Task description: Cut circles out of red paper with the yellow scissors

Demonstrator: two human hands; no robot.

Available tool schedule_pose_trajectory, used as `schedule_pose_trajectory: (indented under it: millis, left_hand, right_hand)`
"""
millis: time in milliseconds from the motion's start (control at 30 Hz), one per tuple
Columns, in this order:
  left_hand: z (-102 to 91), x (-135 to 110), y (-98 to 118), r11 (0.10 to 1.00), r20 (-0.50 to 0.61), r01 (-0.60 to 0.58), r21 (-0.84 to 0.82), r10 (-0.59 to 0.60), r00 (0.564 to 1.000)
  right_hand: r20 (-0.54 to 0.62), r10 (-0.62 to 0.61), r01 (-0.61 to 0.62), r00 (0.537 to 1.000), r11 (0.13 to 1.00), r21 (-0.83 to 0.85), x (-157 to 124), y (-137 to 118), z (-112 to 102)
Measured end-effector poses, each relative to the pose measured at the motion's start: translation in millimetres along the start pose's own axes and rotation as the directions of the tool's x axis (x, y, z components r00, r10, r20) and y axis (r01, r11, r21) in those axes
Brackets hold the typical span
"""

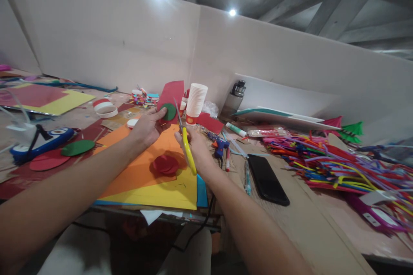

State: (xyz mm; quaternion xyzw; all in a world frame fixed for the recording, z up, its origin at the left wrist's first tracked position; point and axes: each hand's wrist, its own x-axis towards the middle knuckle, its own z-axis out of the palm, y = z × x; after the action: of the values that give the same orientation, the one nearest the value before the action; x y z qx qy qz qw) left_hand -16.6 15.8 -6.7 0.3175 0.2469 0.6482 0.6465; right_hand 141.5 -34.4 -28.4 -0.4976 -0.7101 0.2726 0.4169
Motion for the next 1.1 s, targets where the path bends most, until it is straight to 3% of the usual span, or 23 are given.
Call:
schedule_pose_trajectory:
  millis: [300, 933, 1100]
  left_hand:
    - [-0.5, -1, -3, 1.000, 0.047, -0.005, 0.019, 0.004, 0.999]
    - [-5.6, 4, -2, 0.998, 0.077, -0.018, 0.054, 0.014, 0.997]
    - [-5.9, 4, -3, 0.996, 0.102, -0.027, 0.080, 0.019, 0.995]
  right_hand:
    - [0.046, -0.019, 0.021, 0.999, 0.999, -0.030, -2, -14, -9]
    - [0.039, 0.008, -0.004, 0.999, 0.995, -0.102, 1, -11, -13]
    - [0.056, -0.044, 0.052, 0.997, 0.988, -0.146, 0, -12, -17]
